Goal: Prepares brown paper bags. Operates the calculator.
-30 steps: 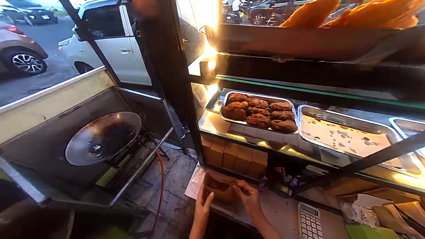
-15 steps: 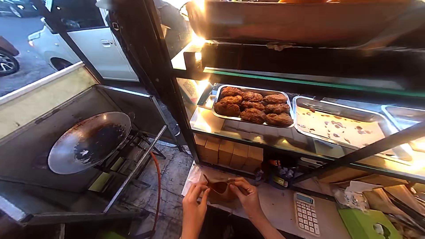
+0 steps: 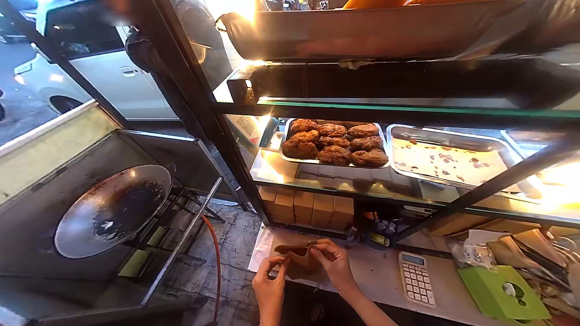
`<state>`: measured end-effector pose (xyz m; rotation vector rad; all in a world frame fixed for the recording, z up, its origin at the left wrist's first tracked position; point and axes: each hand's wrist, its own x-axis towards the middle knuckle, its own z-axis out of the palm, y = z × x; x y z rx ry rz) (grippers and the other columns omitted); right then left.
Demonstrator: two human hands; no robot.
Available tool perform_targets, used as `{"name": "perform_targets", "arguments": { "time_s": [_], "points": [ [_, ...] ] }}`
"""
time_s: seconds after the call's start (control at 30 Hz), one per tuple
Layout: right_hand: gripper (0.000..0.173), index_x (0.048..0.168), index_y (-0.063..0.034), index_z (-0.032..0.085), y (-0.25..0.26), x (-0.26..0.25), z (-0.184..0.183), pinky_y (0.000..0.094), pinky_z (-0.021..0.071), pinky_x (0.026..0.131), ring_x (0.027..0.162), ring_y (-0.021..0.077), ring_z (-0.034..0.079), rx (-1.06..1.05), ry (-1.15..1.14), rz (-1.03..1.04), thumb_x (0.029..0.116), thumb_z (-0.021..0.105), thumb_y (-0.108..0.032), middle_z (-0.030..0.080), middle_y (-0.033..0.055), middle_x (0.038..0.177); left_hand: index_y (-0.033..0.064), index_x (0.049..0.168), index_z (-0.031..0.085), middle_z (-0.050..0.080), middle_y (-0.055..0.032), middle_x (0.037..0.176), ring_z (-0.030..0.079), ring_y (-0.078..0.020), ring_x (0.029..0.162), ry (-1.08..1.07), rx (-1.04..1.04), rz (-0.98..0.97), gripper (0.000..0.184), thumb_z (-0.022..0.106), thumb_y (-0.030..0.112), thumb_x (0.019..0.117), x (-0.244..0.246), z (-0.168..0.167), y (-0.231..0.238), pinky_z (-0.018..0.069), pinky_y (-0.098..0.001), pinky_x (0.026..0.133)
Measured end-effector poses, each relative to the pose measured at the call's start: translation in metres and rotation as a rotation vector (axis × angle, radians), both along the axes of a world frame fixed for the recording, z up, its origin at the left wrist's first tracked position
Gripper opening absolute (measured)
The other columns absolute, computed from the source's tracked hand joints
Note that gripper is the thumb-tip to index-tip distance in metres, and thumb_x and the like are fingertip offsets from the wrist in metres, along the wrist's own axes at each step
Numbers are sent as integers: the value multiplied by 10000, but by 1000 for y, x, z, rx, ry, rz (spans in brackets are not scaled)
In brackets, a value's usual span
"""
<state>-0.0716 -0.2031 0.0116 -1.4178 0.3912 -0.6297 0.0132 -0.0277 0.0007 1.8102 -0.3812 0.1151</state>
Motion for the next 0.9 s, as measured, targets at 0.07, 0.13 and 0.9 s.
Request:
{"name": "perform_targets", "arguments": {
  "time_s": [0.07,0.13,0.9],
  "points": [
    [99,964,-9,793,-1,1,0,298,621,866,1017,180,713,-4,2,1,890,777,-72,744,114,1086,63,933,776,770,-17,888,741,-85,827,17,5,-17,113,783,108,829,0,7,0,628,-251,799],
    [99,966,-7,792,-2,2,0,301,617,880,1026,181,712,-8,1,-5,893,773,-71,747,112,1087,22,992,780,782,-56,939,754,-109,852,66,-44,-45,141,740,34,857,0,13,1,636,-263,803],
    [108,975,-2,795,9,-1,-7,312,622,885,1014,202,720,-50,-32,-82,877,781,-45,750,130,1079,-27,1061,669,733,-62,1010,716,-97,960,-150,-113,225,208,692,115,911,-30,9,-6,607,-255,891]
  ]
}}
